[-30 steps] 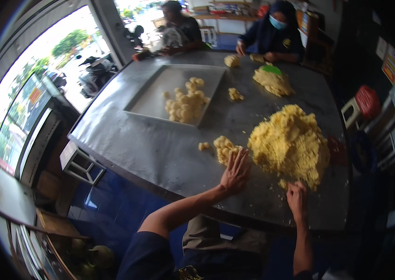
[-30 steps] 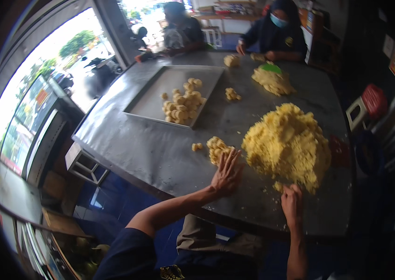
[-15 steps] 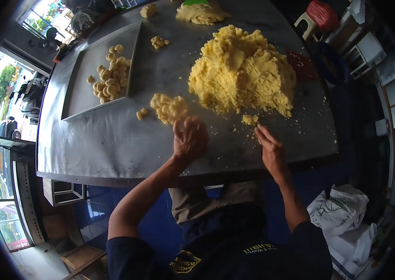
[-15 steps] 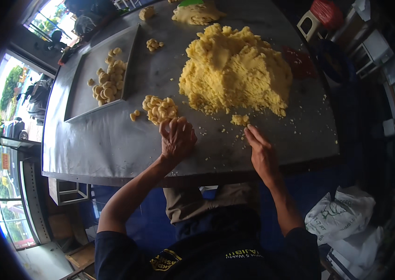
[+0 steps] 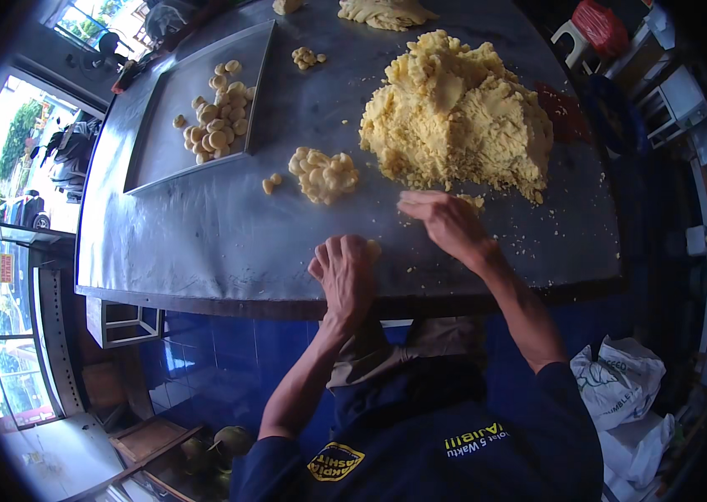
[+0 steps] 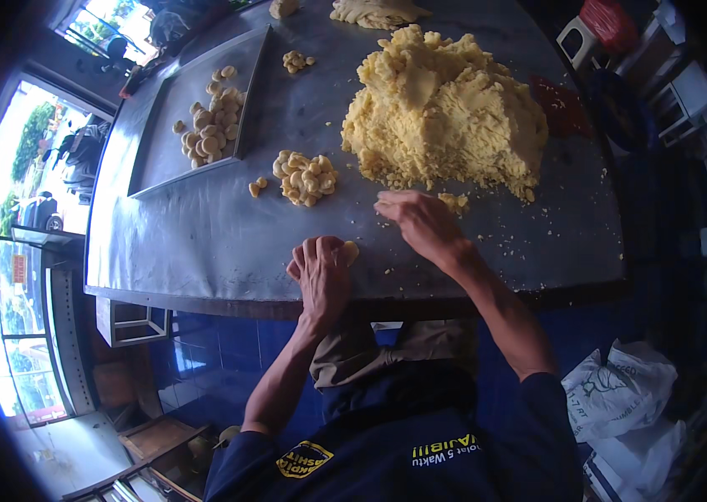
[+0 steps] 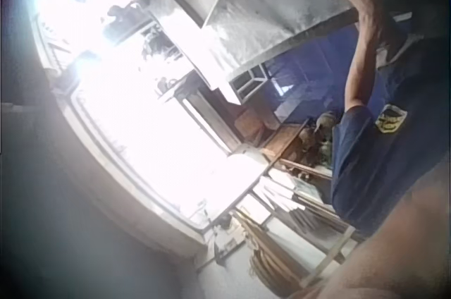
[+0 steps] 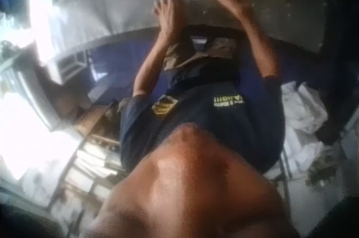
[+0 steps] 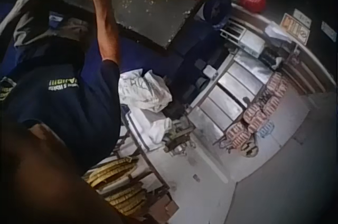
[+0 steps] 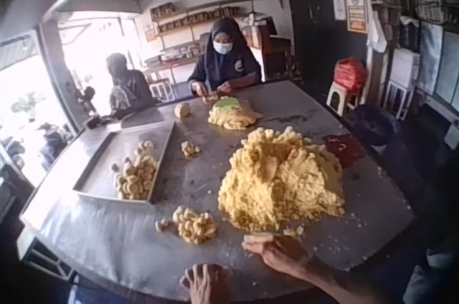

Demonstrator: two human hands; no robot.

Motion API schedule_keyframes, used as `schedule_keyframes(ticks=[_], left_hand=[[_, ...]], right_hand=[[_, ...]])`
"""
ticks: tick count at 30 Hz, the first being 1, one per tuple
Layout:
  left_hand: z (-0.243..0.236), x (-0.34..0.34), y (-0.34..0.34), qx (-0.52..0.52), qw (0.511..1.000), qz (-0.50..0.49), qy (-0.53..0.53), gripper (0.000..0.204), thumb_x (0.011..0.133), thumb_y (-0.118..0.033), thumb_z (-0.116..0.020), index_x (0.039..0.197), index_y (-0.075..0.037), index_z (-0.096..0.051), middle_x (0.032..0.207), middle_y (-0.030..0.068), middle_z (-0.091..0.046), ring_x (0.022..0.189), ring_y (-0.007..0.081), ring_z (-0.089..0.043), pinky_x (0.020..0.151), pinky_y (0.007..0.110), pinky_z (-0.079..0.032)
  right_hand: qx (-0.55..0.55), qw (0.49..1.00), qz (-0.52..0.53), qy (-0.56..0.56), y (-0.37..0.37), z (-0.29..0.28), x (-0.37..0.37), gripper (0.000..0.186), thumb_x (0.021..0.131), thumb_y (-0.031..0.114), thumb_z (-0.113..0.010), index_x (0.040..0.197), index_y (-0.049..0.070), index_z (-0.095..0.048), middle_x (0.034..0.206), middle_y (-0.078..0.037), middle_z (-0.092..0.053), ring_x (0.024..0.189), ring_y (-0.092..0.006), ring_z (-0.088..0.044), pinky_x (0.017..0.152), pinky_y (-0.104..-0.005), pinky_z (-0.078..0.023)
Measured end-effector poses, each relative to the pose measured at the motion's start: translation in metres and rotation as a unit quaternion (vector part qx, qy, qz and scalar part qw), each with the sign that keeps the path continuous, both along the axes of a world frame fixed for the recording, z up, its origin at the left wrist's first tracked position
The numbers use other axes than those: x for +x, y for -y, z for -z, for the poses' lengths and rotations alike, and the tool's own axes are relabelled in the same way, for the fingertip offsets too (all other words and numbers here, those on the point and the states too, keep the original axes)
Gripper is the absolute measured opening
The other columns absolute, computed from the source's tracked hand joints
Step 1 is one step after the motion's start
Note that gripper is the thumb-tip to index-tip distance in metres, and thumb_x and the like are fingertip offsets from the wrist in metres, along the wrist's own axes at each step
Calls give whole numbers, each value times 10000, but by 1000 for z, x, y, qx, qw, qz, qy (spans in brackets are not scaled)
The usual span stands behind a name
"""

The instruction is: The person portioned pieces of dough by hand from a larger pile on a metal table and shaped them into small round balls.

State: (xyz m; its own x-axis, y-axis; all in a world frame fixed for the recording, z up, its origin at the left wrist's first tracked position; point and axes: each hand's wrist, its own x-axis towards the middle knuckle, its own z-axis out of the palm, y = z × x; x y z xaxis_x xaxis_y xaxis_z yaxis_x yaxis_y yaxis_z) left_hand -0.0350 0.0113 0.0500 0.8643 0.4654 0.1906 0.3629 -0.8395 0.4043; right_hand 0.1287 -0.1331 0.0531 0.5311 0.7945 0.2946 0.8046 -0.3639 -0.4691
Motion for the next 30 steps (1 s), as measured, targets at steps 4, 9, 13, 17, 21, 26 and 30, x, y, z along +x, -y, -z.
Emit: schedule_keyframes(ticks=[4,9,13,17,21,26,30], left_hand=[[13,1,-5,-171,978,-47,112,139,953,-166,-628,1053,-70,-616,964,88,-667,960,218,-602,875,370,-418],[11,-10,-18,-381,900,-103,185,213,975,-158,-636,1132,-15,-655,916,66,-706,804,114,-647,729,273,-516],[31,-12,-25,-397,891,-99,196,226,950,-153,-673,1141,-33,-695,981,49,-715,848,99,-645,759,254,-515],[25,1,-18,-390,894,-102,195,223,911,-188,-710,1074,-36,-712,956,134,-742,919,180,-716,806,303,-547],[9,1,-16,-390,897,-118,173,229,908,-203,-715,1061,-33,-721,947,123,-750,911,161,-718,812,296,-547],[-2,-14,-29,-417,887,-124,154,288,910,-237,-715,1103,-24,-721,984,86,-758,905,137,-708,815,284,-545],[2,6,-9,-439,880,-90,160,327,918,-261,-705,1139,-20,-707,997,97,-755,910,140,-706,825,291,-548]], right_hand=[[-23,992,-94,78,-8,22,-27,310,905,29,-539,1177,35,-687,1299,-112,-639,1214,-276,-601,1011,-348,-517],[-48,992,-113,41,34,-6,-60,350,881,38,-542,1203,50,-680,1336,-75,-619,1246,-276,-580,990,-334,-532],[-38,990,-133,0,50,3,-65,376,850,10,-556,1190,82,-697,1332,-77,-621,1232,-275,-588,986,-336,-528],[13,998,-53,19,15,3,-42,378,841,-12,-559,1174,91,-706,1310,-95,-629,1191,-287,-604,985,-359,-521],[-9,991,-75,107,-24,17,-36,379,851,-14,-564,1203,70,-677,1308,-104,-615,1178,-307,-589,969,-365,-527],[-48,995,-36,84,2,4,-41,415,860,-21,-586,1271,31,-614,1297,-113,-573,1163,-308,-572,961,-362,-525],[4,998,64,-24,23,-3,-45,438,858,-42,-613,1293,11,-598,1234,-162,-599,1094,-314,-612,915,-373,-536]])
